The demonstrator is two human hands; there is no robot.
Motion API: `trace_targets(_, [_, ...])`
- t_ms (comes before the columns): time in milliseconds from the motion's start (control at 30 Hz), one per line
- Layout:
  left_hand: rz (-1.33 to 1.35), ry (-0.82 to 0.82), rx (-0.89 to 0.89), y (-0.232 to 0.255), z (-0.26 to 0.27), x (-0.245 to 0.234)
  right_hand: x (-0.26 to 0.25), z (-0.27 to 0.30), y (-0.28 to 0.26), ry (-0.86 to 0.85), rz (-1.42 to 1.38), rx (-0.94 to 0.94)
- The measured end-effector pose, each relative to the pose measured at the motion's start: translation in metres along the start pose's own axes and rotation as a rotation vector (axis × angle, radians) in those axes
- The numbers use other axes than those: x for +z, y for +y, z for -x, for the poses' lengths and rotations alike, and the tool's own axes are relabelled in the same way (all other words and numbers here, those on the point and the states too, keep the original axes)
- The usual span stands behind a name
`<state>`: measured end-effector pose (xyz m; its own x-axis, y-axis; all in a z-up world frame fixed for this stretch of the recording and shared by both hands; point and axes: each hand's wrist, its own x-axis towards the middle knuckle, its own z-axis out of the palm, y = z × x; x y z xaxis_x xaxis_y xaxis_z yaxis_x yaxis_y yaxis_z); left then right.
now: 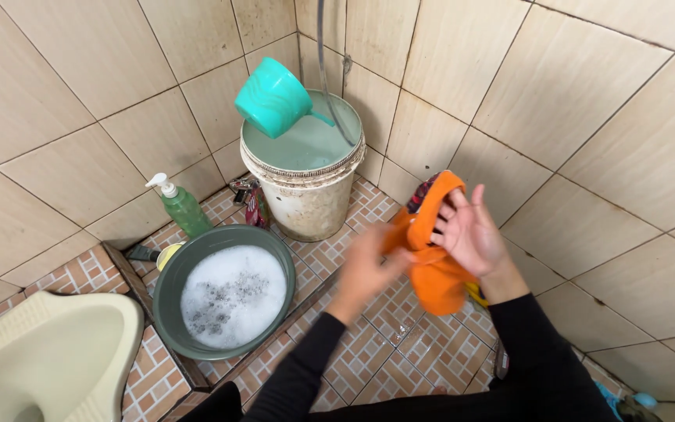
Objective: Washing several items of clothing by hand using a bar of soap, a bucket of water, and a basin on the bathroom floor.
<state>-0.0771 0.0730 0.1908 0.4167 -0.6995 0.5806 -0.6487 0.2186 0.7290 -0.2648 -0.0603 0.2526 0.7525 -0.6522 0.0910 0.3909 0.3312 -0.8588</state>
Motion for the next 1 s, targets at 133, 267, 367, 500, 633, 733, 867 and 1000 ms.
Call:
trace_targets(133, [0.027, -0.289, 0.257, -0.029, 0.053, 0.051, -0.011, 0.001, -0.009, 0.015, -0.060, -0.080])
trace_targets(267, [-0.510, -0.433, 0.564, -0.136, 0.100, 0.067, -0.031, 0.014, -0.035, 0.157, -0.116, -0.314])
trace_targets(367, [-0.442, -0.397, 0.268, -0.101, 0.078, 0.033, -0.037, 0.012, -0.031, 0.211, -0.120, -0.345])
trace_targets(500, [-0.135, -0.260, 0.146, -0.038, 0.016, 0.054, -0.014, 0.004, 0.028, 0.200, -0.215, -0.155])
trace_targets(633, [-0.030, -0.189, -0.237, -0.019, -0.038, 0.061, -0.006, -0.003, 0.044, 0.192, 0.220, -0.171])
trace_targets(733, [0.001, -0.060, -0.273, -0.009, -0.072, 0.024, -0.036, 0.001, 0.040, 0.310, 1.009, -0.418])
trace_targets(867, [-0.085, -0.050, 0.097, -0.045, -0.082, -0.002, -0.069, -0.002, 0.038, 0.251, 1.478, -0.124])
trace_targets(1000, [0.187, -0.358, 0.195, -0.111, -0.045, 0.045, -0.063, -0.007, 0.030, 0.220, 1.009, -0.028])
